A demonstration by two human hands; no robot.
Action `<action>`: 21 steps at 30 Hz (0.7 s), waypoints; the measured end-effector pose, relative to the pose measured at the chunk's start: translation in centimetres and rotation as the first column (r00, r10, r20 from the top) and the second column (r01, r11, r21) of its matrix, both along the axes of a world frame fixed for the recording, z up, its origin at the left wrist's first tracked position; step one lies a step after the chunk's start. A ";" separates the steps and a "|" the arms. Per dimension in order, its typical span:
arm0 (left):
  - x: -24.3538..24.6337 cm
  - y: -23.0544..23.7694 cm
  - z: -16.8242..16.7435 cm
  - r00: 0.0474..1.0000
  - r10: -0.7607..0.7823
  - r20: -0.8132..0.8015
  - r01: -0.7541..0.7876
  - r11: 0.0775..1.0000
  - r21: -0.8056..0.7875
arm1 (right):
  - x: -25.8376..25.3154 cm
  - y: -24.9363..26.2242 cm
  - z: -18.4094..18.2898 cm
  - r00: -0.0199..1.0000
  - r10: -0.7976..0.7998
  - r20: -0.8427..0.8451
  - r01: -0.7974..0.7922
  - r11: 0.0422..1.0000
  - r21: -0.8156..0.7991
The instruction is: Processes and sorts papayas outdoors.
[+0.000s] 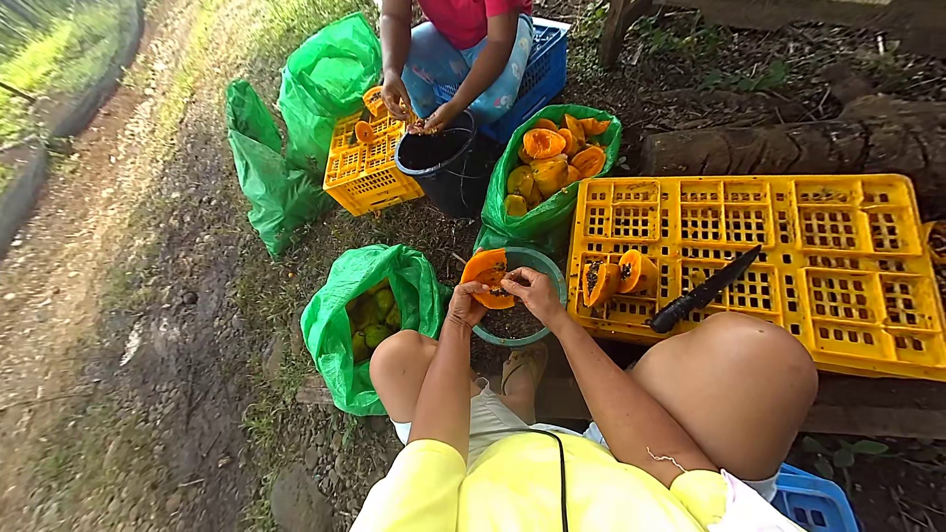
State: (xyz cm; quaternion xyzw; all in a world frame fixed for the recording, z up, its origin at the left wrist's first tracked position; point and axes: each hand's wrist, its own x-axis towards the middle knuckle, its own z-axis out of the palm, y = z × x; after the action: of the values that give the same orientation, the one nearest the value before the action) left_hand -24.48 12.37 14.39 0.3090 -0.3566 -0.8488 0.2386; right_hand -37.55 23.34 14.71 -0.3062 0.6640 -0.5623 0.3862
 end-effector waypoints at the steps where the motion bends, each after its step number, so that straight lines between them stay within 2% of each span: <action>1: 0.0 -0.1 -0.1 1.000 -0.004 -0.002 0.004 1.000 -0.014 | 0.1 0.0 -0.1 1.000 0.007 -0.029 -0.008 1.000 -0.026; 10: 0.0 -0.1 -0.2 0.998 -0.046 0.043 0.050 0.993 -0.106 | 1.2 -0.5 -0.7 0.940 0.105 -0.326 -0.097 0.994 0.041; 12: 0.0 -0.1 -0.3 0.998 -0.041 0.041 0.045 0.993 -0.113 | 1.2 -0.5 -0.9 0.931 0.087 -0.354 -0.081 0.996 0.030; 17: 0.1 -0.3 -0.2 0.997 -0.073 0.037 0.078 0.986 -0.149 | 0.8 -0.3 -0.6 0.970 0.022 -0.243 0.001 0.995 0.095; 21: 0.0 -0.4 -0.2 0.996 -0.073 0.056 0.083 0.975 -0.205 | 0.9 -0.4 -0.1 0.973 0.079 -0.215 -0.030 0.975 0.222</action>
State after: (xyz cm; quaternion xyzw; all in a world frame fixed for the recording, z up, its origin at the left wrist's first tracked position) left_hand -24.46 11.95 14.23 0.2884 -0.4606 -0.8081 0.2272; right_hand -36.70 22.97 14.57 -0.3413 0.7519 -0.4377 0.3558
